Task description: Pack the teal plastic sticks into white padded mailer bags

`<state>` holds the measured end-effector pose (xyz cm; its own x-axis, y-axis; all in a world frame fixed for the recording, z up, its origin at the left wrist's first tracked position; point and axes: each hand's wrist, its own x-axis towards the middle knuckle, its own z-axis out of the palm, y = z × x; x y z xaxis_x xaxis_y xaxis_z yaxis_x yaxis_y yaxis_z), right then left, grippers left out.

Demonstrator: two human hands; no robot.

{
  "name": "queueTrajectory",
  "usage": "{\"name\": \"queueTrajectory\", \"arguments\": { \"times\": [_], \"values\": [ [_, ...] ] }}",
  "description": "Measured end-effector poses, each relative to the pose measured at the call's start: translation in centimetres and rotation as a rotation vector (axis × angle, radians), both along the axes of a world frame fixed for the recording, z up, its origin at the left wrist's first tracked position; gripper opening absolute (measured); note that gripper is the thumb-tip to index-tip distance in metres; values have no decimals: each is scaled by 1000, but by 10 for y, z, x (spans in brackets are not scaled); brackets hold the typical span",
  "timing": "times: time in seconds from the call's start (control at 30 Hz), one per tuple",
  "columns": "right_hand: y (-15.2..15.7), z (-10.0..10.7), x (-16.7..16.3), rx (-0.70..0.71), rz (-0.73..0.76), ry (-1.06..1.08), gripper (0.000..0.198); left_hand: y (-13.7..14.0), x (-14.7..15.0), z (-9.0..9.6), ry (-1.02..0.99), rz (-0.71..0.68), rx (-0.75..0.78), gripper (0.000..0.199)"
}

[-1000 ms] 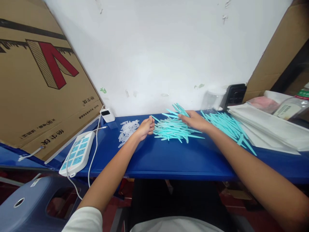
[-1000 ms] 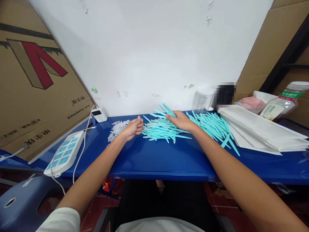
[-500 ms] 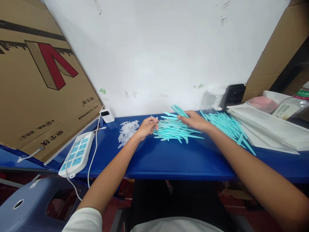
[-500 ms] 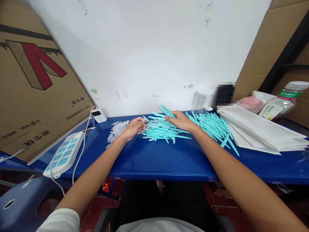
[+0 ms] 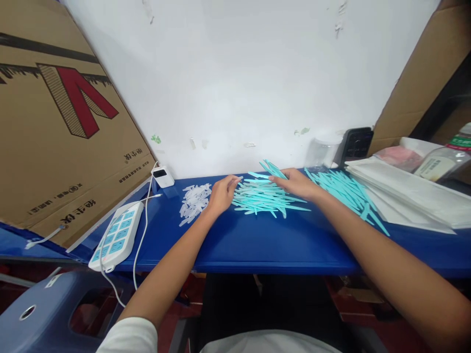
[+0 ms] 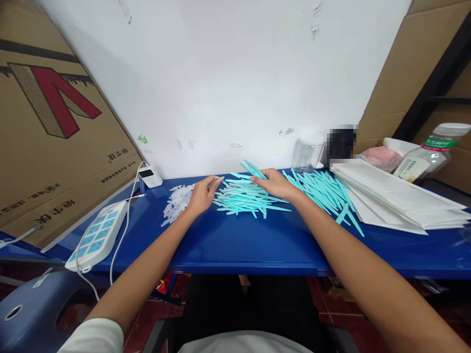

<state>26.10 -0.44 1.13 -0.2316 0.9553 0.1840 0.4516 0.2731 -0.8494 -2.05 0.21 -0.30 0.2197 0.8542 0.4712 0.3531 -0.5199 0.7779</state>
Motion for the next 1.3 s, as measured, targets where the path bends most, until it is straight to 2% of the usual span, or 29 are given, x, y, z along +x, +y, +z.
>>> {"name": "queueTrajectory", "arguments": {
  "times": [0.17, 0.27, 0.47, 0.67, 0.87, 0.97, 1.13, 1.3],
  "values": [
    [5, -3, 1, -102, -5, 154, 40, -5, -3, 2, 156, 1, 162, 19],
    [5, -2, 1, -143, -29, 183, 34, -5, -6, 2, 207, 8, 172, 21],
    [4, 0, 1, -170, -48, 167, 35, -3, -9, 1, 262, 39, 164, 21],
    [-1, 3, -2, -185, -16, 135, 31, -1, -10, -2, 429, 97, 343, 27],
    [-9, 12, -7, -214, 7, 70, 29, -2, -7, -6, 764, 183, 536, 37],
    [-8, 11, -6, -221, 20, 89, 29, -2, -6, -6, 756, 170, 574, 37],
    [-2, 5, -1, -212, 19, 125, 32, 0, -8, -5, 644, 164, 547, 36],
    [2, 3, 3, -148, -32, 45, 36, 5, -5, -9, 432, 27, 428, 39]
  ]
}}
